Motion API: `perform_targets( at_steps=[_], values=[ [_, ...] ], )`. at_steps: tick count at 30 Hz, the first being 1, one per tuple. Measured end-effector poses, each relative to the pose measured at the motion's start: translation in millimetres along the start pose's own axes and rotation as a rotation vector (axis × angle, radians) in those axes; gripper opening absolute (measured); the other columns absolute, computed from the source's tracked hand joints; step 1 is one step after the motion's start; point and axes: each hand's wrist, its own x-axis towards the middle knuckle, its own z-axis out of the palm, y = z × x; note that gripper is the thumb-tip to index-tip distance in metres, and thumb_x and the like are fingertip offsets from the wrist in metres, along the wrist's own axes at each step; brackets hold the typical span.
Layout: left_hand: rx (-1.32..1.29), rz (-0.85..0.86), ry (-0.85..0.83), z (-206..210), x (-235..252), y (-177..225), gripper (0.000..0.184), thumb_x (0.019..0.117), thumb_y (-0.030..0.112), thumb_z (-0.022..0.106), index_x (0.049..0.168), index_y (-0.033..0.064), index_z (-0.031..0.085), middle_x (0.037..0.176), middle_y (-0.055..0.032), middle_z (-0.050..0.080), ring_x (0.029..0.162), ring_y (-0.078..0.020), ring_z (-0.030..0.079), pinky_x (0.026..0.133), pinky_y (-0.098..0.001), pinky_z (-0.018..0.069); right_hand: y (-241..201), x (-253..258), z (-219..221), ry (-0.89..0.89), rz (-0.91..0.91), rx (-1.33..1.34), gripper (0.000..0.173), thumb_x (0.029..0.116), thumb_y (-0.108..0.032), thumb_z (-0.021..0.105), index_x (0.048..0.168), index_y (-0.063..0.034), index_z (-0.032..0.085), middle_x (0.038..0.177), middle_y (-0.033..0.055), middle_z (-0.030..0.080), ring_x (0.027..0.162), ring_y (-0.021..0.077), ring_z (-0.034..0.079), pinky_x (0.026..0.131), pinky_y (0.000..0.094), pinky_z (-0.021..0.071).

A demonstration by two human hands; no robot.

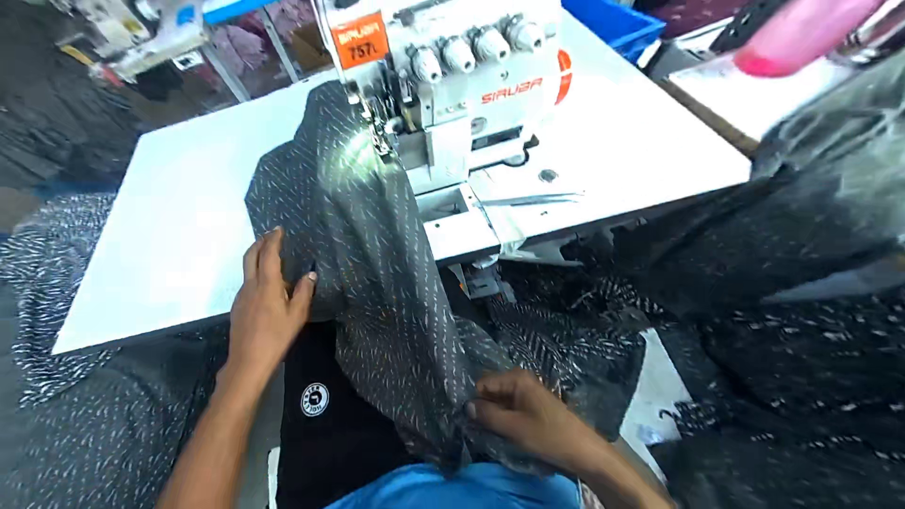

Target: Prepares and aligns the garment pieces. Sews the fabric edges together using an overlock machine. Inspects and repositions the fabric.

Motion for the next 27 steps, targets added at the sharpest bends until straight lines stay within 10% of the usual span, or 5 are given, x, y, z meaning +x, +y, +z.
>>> perform_targets(
  at_steps=[2, 6, 13, 17, 27],
  values=[
    [0.037, -0.006, -0.038, 1, 19, -29, 0.047, 0.0995, 0.030, 0.066, 0.138, 0.0030, 0.060, 0.135, -0.0247, 0.058, 0.106, -0.0433, 0.067, 0.086, -0.0682, 0.0536, -2, 7, 0, -0.089, -0.072, -0.054, 0.019, 0.0961, -0.022, 0.067, 0.083, -0.0092, 0.069, 0.066, -0.0039, 0.059, 0.057, 0.0029, 0.054, 0.053, 0.0239, 0.0453],
    [-0.159, -0.025, 0.056, -38, 34, -45, 0.019, 0.1010, 0.015, 0.063, 0.111, 0.0004, 0.071, 0.098, -0.0165, 0.072, 0.083, -0.0285, 0.070, 0.077, -0.0556, 0.0580, -4, 11, -6, -0.351, -0.233, 0.071, 0.020, 0.0979, -0.019, 0.069, 0.082, -0.0076, 0.069, 0.066, -0.0045, 0.060, 0.058, 0.0000, 0.053, 0.053, 0.0198, 0.0432],
    [0.213, 0.143, 0.271, -73, 72, -26, 0.032, 0.1011, 0.014, 0.058, 0.127, -0.0039, 0.065, 0.126, -0.0338, 0.059, 0.117, -0.0557, 0.056, 0.095, -0.0735, 0.0441, 3, 24, 4, -0.239, -0.109, -0.033, 0.025, 0.0978, -0.023, 0.069, 0.080, -0.0058, 0.069, 0.065, -0.0017, 0.059, 0.058, 0.0033, 0.052, 0.053, 0.0237, 0.0436],
    [0.020, 0.321, 0.175, -29, 77, 45, 0.037, 0.1050, 0.019, 0.046, 0.134, 0.0035, 0.063, 0.137, -0.0174, 0.060, 0.128, -0.0340, 0.056, 0.106, -0.0538, 0.0481, 5, 21, 6, -0.211, -0.091, -0.075, 0.027, 0.0982, -0.024, 0.069, 0.080, -0.0047, 0.069, 0.065, 0.0008, 0.059, 0.058, 0.0062, 0.053, 0.054, 0.0273, 0.0442],
    [0.080, 0.272, -0.020, 11, 103, 78, 0.059, 0.1072, 0.046, 0.029, 0.151, 0.0123, 0.050, 0.157, -0.0111, 0.044, 0.145, -0.0353, 0.038, 0.111, -0.0604, 0.0358, 1, 9, 3, -0.136, -0.175, -0.040, 0.024, 0.0989, -0.021, 0.069, 0.082, -0.0035, 0.069, 0.067, 0.0031, 0.060, 0.059, 0.0065, 0.054, 0.055, 0.0262, 0.0448]
  ],
)
